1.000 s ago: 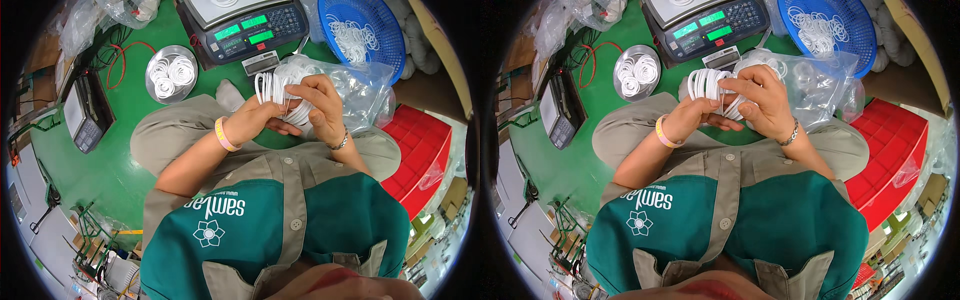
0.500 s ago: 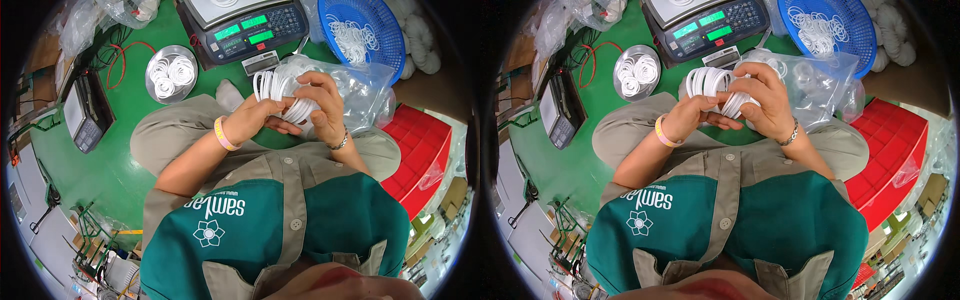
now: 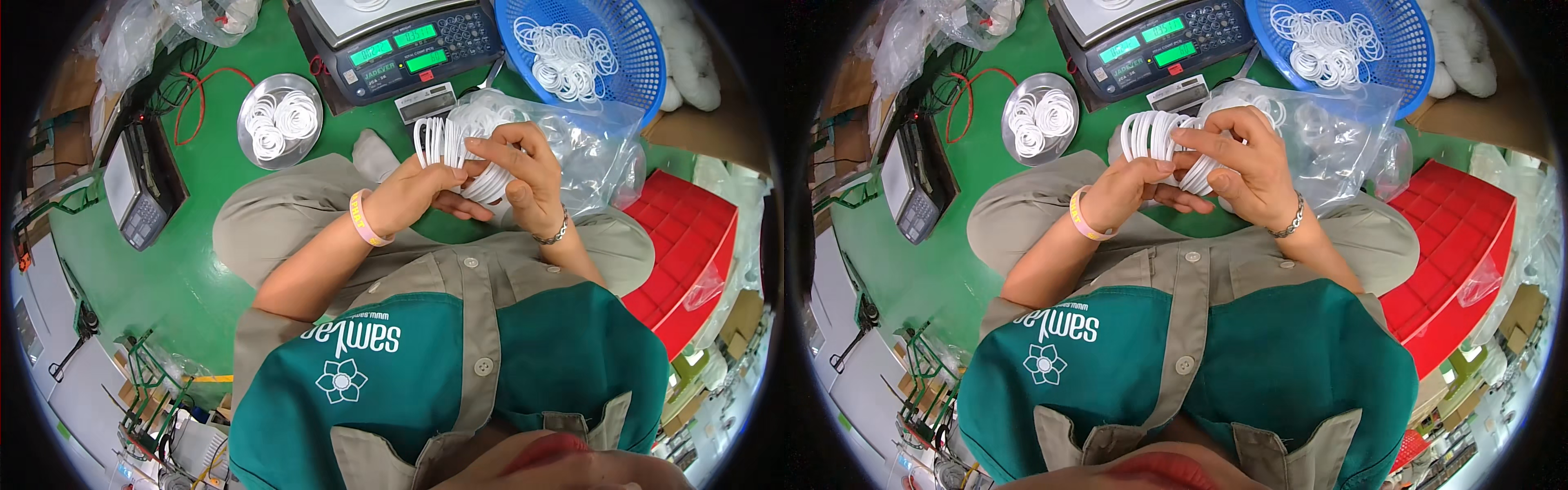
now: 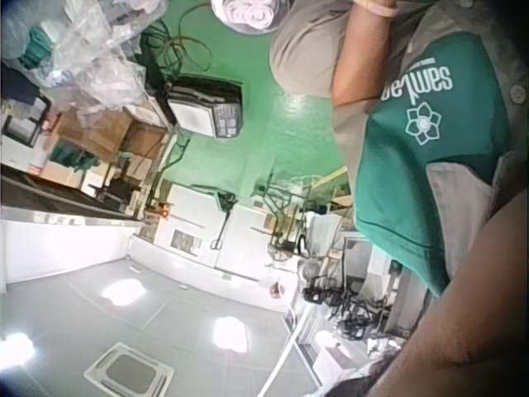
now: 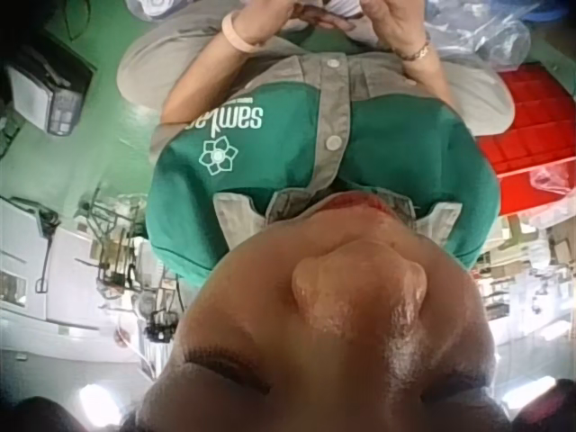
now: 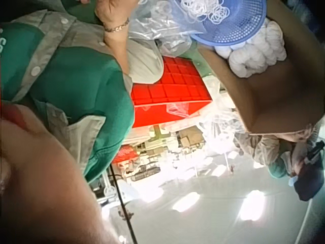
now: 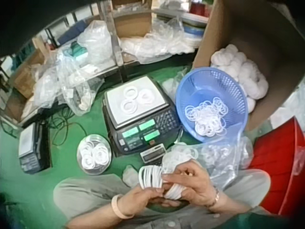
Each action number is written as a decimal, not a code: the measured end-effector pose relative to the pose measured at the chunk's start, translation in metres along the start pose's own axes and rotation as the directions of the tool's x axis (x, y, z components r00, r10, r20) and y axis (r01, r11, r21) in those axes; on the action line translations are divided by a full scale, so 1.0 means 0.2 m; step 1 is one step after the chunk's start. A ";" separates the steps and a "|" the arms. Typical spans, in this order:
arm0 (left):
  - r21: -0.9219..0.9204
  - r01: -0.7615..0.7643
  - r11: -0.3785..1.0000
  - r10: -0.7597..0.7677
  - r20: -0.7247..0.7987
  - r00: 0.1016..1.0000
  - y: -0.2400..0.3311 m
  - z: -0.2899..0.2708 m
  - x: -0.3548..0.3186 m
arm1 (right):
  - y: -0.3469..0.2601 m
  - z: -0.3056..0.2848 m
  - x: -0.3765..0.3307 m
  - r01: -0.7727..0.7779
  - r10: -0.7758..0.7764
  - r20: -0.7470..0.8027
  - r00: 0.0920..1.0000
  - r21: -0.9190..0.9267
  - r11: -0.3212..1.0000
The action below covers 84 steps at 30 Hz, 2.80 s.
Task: Count and weigh white plastic rings and place them into plastic bags for packaging.
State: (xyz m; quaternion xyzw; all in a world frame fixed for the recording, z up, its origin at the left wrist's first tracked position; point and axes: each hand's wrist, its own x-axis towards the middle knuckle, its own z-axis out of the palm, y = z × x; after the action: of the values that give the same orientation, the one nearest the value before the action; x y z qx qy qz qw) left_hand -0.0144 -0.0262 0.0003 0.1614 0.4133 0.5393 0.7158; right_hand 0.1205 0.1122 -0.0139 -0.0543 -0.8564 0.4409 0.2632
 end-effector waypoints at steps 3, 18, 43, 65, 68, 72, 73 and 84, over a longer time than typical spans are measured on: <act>-0.011 0.004 1.000 -0.004 0.000 1.000 0.01 0.01 -0.01 | 0.01 0.00 -0.01 0.009 -0.009 -0.013 1.000 0.003 1.000; -0.011 0.068 0.998 -0.068 -0.068 0.995 -0.01 -0.02 -0.02 | -0.05 -0.04 -0.01 -0.019 0.021 0.034 0.999 -0.051 0.999; -0.193 -0.041 0.980 0.043 0.005 0.999 -0.11 0.10 0.13 | -0.09 -0.31 -0.22 -0.081 0.110 0.079 0.991 -0.304 0.949; 0.701 -0.091 0.708 -0.184 0.307 0.934 -0.25 0.74 0.81 | 0.04 -0.87 -0.51 0.163 0.285 -0.802 0.525 0.424 0.891; 0.986 -0.158 0.049 -0.021 0.160 0.987 -0.27 0.60 0.95 | 0.04 -0.85 -0.51 0.107 0.315 -0.792 0.523 0.427 0.898; 0.942 0.173 -0.289 -0.043 -0.193 0.980 -0.29 0.28 0.97 | 0.06 -0.80 -0.49 -0.054 0.393 -0.749 0.534 0.433 0.900; 0.931 0.222 -0.289 -0.046 -0.245 0.968 -0.29 0.22 0.96 | 0.06 -0.78 -0.48 -0.102 0.419 -0.717 0.557 0.442 0.891; 0.332 -0.226 0.916 0.212 0.079 0.974 -0.09 0.32 0.53 | -0.01 -0.62 -0.34 -0.267 0.257 -0.155 0.954 -0.048 0.962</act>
State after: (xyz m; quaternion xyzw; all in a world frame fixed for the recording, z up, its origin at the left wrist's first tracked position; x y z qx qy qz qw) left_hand 0.0539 0.0778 -0.0175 0.3385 0.4644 0.5334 0.6207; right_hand 0.2412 0.1785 0.0181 -0.2090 -0.8345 0.4370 0.2627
